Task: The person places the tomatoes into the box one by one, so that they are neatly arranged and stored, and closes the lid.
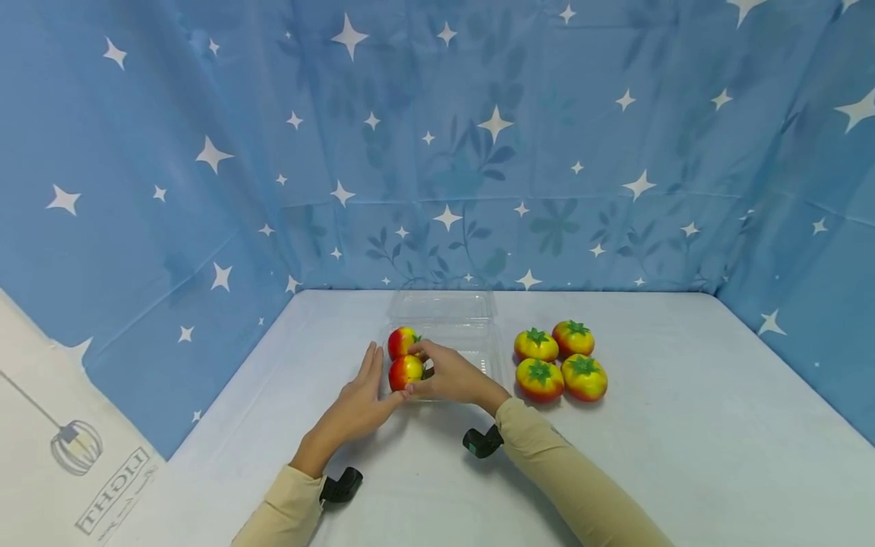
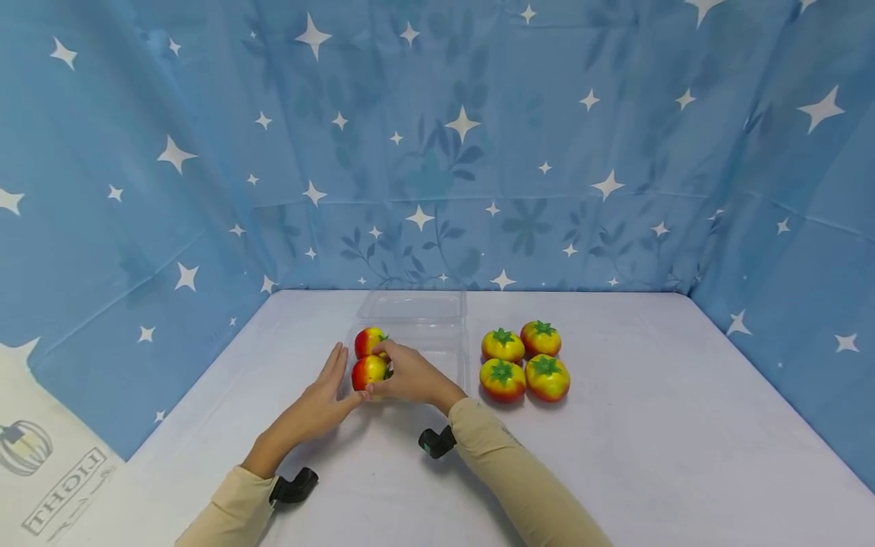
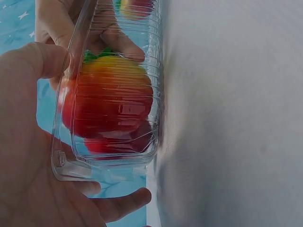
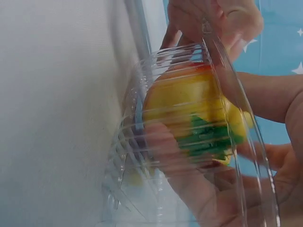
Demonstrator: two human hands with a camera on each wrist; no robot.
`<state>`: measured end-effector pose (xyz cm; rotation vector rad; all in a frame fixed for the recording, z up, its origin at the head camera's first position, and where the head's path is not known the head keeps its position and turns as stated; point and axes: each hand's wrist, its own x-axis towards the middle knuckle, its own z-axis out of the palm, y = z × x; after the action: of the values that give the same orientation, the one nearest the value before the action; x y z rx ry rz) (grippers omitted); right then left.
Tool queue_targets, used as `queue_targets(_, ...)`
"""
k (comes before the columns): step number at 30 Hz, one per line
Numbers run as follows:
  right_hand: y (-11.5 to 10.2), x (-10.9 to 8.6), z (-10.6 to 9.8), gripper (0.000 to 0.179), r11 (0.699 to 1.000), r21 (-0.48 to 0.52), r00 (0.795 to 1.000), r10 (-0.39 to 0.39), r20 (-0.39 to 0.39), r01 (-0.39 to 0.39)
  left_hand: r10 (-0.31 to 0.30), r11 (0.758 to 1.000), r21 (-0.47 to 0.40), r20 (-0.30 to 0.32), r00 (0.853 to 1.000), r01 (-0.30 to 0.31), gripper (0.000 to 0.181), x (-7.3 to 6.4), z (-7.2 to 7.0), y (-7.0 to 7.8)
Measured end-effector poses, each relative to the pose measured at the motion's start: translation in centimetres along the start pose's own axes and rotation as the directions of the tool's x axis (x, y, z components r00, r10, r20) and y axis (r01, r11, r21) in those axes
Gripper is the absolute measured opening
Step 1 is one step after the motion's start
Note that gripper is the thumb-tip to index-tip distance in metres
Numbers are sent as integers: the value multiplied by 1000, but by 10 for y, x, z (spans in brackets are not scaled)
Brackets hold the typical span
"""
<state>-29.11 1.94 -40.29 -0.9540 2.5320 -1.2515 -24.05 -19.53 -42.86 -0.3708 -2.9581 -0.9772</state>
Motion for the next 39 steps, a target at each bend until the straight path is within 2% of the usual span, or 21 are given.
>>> queue_targets(3,-2,0,1,57,1000,-20,1000,-1,2,1,13,1000,-1,-7,1000,-13,102,-1,0,0)
queue_targets(9,0,0,1,59,1000,8,999,-12,46,12,17,1000,-9,-3,1000,-18,101,-2,-2,2)
queue_targets(18,0,-4,-3,62,999,36,994,19,109,-23,25,1000,-19,16,1000,-25,97,-3,-1,2)
queue_targets(29,-3,-2,-2,55,1000,19,998,-14,54,13,17,1000,-12,12,1000,-17,101,-1,-2,2)
queue_targets(39,0,-2,-2,56,999,-8,999,-33,34,33,5,999,38,-31,1000,-4,113,2,3,0)
